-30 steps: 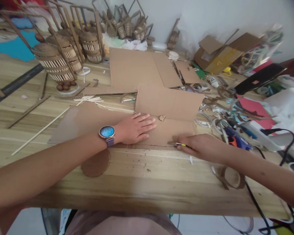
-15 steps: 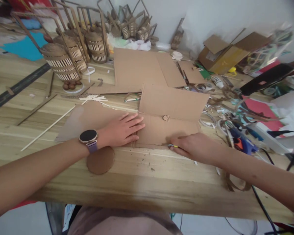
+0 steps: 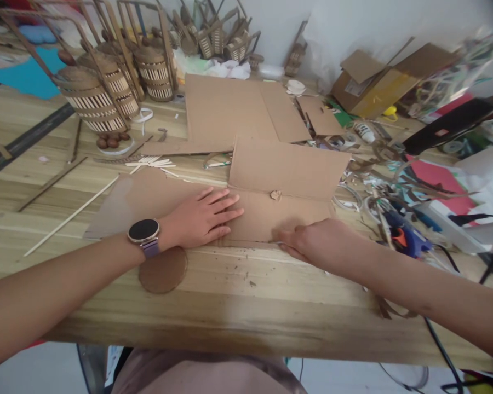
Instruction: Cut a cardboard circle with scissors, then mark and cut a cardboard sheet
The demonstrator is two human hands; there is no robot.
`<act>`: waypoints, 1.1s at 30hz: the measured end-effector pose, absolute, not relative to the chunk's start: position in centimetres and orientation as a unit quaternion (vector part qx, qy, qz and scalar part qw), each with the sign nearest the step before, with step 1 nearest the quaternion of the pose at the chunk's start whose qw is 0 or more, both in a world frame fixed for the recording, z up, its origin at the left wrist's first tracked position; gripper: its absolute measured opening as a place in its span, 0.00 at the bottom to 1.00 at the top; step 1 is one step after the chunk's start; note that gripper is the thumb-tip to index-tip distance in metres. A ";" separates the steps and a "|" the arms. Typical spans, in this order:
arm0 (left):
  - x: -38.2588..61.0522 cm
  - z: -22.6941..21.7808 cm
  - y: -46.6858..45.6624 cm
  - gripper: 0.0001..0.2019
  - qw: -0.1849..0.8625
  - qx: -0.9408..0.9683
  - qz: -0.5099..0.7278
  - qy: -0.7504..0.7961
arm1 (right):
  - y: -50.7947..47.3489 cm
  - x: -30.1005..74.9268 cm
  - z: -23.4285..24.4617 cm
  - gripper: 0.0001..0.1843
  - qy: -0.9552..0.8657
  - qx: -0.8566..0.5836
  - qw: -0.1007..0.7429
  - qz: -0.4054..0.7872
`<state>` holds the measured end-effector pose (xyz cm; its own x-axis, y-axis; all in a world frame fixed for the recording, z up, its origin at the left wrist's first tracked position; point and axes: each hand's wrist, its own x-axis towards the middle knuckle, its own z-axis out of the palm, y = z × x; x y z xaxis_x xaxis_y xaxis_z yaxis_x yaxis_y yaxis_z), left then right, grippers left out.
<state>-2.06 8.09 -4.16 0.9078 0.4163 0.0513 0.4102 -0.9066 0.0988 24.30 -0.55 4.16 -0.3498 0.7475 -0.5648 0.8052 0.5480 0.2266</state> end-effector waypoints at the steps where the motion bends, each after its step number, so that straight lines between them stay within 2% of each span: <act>1: -2.1 -4.2 8.1 0.27 0.044 0.976 0.037 0.212 | -0.6 24.7 4.2 0.14 0.816 0.476 0.325 -0.047; 10: -2.1 -4.4 8.2 0.26 0.037 0.976 0.048 0.207 | -1.0 32.1 3.9 0.14 0.817 0.482 0.307 -0.072; 23: -2.3 -4.7 8.3 0.27 0.039 0.976 0.065 0.203 | -1.9 32.4 3.1 0.16 0.825 0.492 0.273 -0.045; 33: -2.5 -4.8 8.3 0.27 0.034 0.977 0.066 0.199 | -2.7 36.6 3.4 0.17 0.786 0.521 0.331 -0.044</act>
<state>-2.52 8.33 -4.75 0.9124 0.3929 0.1147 0.3840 -0.9187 0.0917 36.63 -2.71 3.42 -0.2391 0.7896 -0.5652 0.8472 0.4540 0.2758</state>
